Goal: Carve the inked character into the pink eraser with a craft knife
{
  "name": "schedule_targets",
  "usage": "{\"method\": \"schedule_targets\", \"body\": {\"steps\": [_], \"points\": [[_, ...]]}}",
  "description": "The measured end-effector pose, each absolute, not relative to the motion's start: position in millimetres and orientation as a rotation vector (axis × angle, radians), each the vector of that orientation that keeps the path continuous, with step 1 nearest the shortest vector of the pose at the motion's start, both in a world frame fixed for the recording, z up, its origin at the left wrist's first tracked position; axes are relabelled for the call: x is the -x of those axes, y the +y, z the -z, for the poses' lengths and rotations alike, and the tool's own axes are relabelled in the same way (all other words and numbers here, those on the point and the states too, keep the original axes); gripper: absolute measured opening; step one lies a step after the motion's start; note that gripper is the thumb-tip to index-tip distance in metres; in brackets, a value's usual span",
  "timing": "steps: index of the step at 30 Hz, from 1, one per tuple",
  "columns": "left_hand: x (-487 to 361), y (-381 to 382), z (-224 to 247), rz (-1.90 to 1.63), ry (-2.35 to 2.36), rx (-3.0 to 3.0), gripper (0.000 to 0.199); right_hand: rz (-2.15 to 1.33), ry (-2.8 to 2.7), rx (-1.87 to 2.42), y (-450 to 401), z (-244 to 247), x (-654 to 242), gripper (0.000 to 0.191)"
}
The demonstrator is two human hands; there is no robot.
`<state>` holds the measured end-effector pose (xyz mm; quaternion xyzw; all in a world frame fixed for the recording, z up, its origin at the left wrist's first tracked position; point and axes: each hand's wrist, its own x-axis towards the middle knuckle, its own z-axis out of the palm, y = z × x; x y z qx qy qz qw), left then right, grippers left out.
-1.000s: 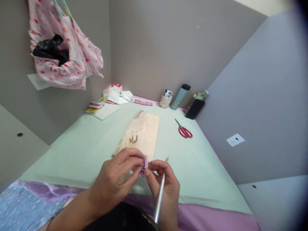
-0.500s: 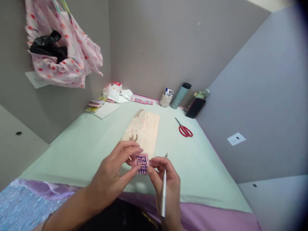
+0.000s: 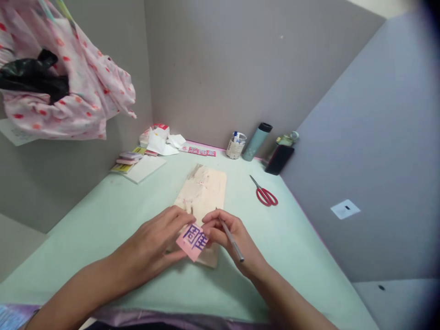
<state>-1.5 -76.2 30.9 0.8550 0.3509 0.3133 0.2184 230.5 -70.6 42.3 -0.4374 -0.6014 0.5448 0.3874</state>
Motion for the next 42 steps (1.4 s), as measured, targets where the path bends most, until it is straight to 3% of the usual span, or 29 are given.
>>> {"method": "schedule_targets", "body": {"steps": [3,8,10,19,21,26,33,38,42], "points": [[17.2,-62.0,-26.4,-0.872,1.097,-2.358,0.042,-0.876,-1.816,1.181,-55.8,-29.2,-240.5,0.017],[52.9,-42.7,-21.3,-0.852,1.299,-2.377,0.040,-0.519,-2.300,0.948,-34.3,-14.0,-231.3,0.068],[61.4,-38.7,-21.3,-0.833,1.342,-2.380,0.040,-0.337,-2.508,0.847,-19.0,-9.9,-216.0,0.081],[48.9,-29.9,-30.5,-0.672,1.426,-2.203,0.037,-0.181,-2.367,1.236,81.6,-8.0,-217.4,0.035],[47.9,-23.8,-34.8,-0.656,1.417,-2.201,0.036,-0.179,-2.349,1.248,75.1,-11.3,-221.0,0.040],[58.1,-6.0,-41.1,-0.683,1.485,-2.227,0.039,-0.228,-2.558,0.982,44.8,-8.7,-199.7,0.076],[65.9,7.0,-40.4,-0.702,1.557,-2.277,0.041,-0.059,-2.460,1.158,75.7,-3.2,-199.2,0.053],[49.5,14.9,-47.7,-0.720,1.527,-2.330,0.037,-0.262,-2.623,0.894,41.1,-8.1,-212.7,0.078],[15.1,11.8,-47.0,-0.718,1.443,-2.297,0.032,-0.048,-2.351,1.135,30.3,-11.0,-233.2,0.038]]}}
